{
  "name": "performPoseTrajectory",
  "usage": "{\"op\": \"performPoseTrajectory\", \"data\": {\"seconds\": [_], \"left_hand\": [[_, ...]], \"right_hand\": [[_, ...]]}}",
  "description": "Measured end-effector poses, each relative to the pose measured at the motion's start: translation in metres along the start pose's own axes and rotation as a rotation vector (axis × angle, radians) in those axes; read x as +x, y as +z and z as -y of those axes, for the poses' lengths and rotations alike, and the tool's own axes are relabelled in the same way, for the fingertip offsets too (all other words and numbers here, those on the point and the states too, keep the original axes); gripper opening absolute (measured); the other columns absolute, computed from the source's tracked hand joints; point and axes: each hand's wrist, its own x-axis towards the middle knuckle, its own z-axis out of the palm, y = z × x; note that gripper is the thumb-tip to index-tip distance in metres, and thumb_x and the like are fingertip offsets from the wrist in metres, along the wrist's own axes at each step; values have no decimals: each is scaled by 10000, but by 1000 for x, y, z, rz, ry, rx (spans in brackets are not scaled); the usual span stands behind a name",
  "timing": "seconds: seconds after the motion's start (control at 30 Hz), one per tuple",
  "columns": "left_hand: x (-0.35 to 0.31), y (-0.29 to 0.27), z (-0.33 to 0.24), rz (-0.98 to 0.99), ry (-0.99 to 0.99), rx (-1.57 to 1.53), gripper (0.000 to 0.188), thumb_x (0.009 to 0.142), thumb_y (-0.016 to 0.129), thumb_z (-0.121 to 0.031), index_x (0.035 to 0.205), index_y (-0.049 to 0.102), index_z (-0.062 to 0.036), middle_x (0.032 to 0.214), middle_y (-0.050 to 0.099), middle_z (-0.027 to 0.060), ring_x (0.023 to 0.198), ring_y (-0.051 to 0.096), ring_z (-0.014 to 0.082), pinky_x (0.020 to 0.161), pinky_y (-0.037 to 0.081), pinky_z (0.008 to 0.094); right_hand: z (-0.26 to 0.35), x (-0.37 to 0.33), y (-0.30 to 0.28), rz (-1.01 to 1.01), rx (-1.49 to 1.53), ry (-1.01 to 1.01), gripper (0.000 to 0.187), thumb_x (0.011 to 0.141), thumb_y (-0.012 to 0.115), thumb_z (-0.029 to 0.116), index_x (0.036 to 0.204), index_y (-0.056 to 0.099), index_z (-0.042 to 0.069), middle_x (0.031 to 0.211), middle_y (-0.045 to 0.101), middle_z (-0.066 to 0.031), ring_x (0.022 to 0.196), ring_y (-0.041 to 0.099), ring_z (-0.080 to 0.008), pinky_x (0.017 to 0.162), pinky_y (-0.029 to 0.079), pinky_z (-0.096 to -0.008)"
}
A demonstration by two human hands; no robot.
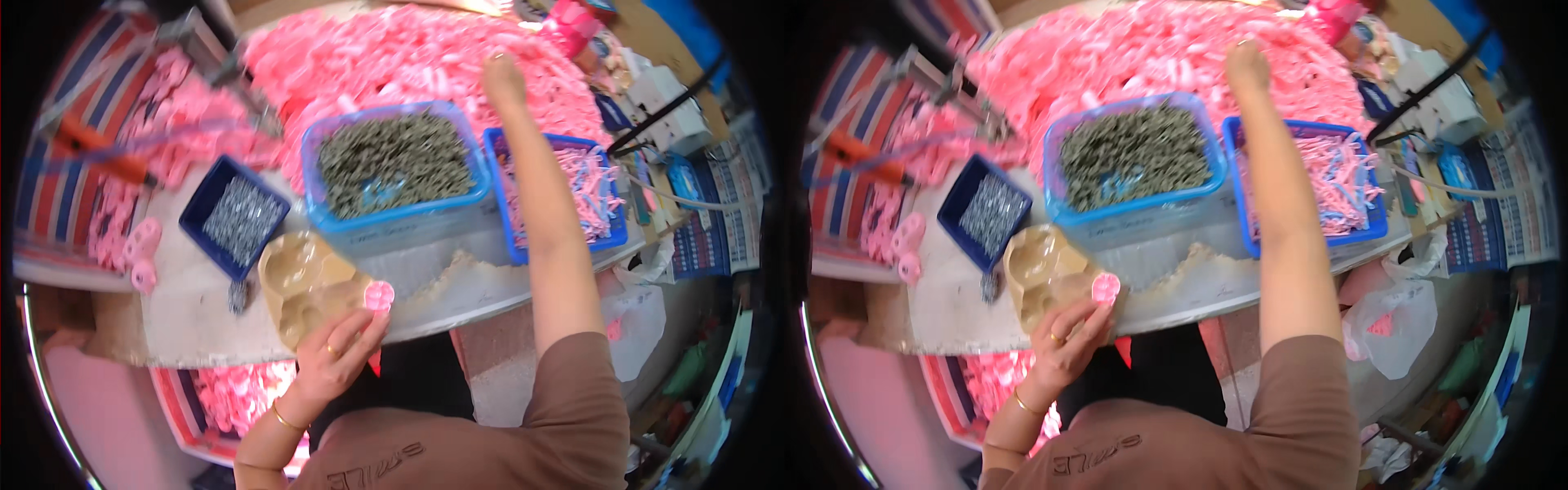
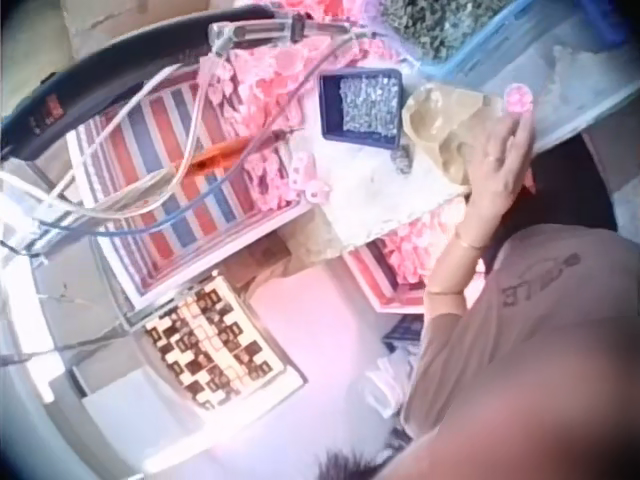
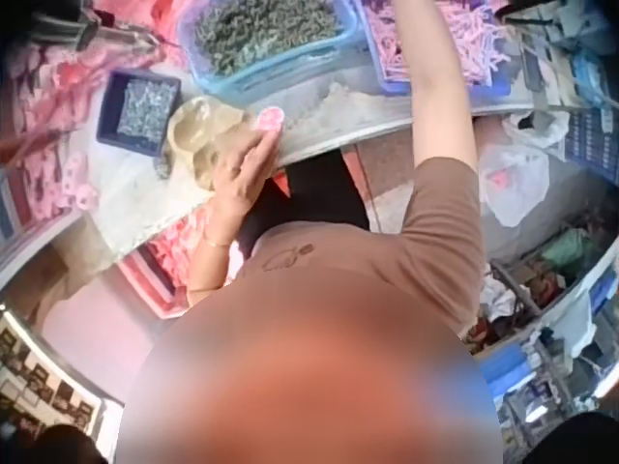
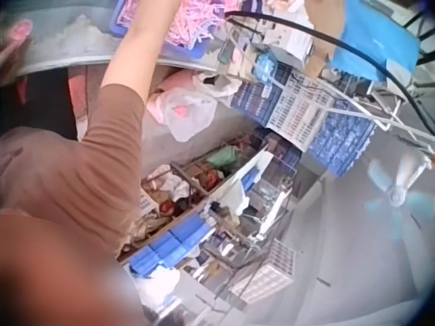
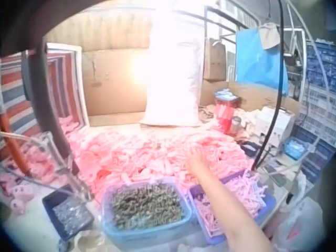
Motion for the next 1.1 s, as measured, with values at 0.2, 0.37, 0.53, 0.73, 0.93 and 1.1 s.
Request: {"op": "performPoseTrajectory", "data": {"seconds": [0.2, 0.37, 0.53, 0.73, 0.93, 1.1], "left_hand": [[-40, 3, 7, 44, -68, 84, 469, 728, 785, -141, 1181, 681, -80, 1081, 592, 56, 977, 646, 234, 740, 558, 329], [-49, 3, 1, 67, -168, 69, 502, 780, 777, -253, 1220, 646, -49, 1112, 583, 57, 1018, 614, 238, 807, 552, 338], [-56, 6, -1, 86, -133, 93, 559, 761, 778, -258, 1264, 624, -70, 1186, 568, 71, 1104, 570, 261, 919, 511, 397], [-60, 0, -10, 81, -84, 95, 483, 798, 752, -242, 1245, 642, -96, 1254, 578, 72, 1119, 571, 247, 989, 485, 404], [-78, -38, 3, -92, 99, 18, 340, 802, 751, -183, 1127, 690, -105, 1132, 650, 48, 1010, 618, 240, 885, 539, 389], [-55, -87, 107, -420, -329, 201, 190, 803, 679, 22, 981, 667, -43, 944, 674, 116, 861, 622, 332, 762, 490, 411]], "right_hand": [[12, -16, -63, 80, 634, 60, 240, 937, 578, 224, 1024, 679, 24, 991, 706, -170, 868, 707, -256, 731, 572, -391], [53, -69, -141, 440, 1248, 26, 308, 923, 664, 211, 1180, 669, 39, 937, 689, -22, 842, 656, -105, 712, 520, -268], [134, -155, -235, 926, 1504, -135, 350, 892, 708, 145, 1208, 604, 37, 919, 666, -25, 836, 616, -78, 726, 487, -226], [202, -213, -223, 979, 1364, -319, 259, 880, 725, 132, 1045, 565, 11, 909, 675, -62, 822, 641, -97, 682, 524, -261], [237, -225, -233, 1153, 1158, -359, 285, 888, 721, 215, 1038, 614, -2, 852, 688, -113, 751, 685, -163, 658, 535, -284], [233, -226, -222, 863, 1167, -434, 332, 901, 675, 339, 1007, 644, 26, 823, 663, -148, 747, 674, -296, 671, 519, -390]]}}
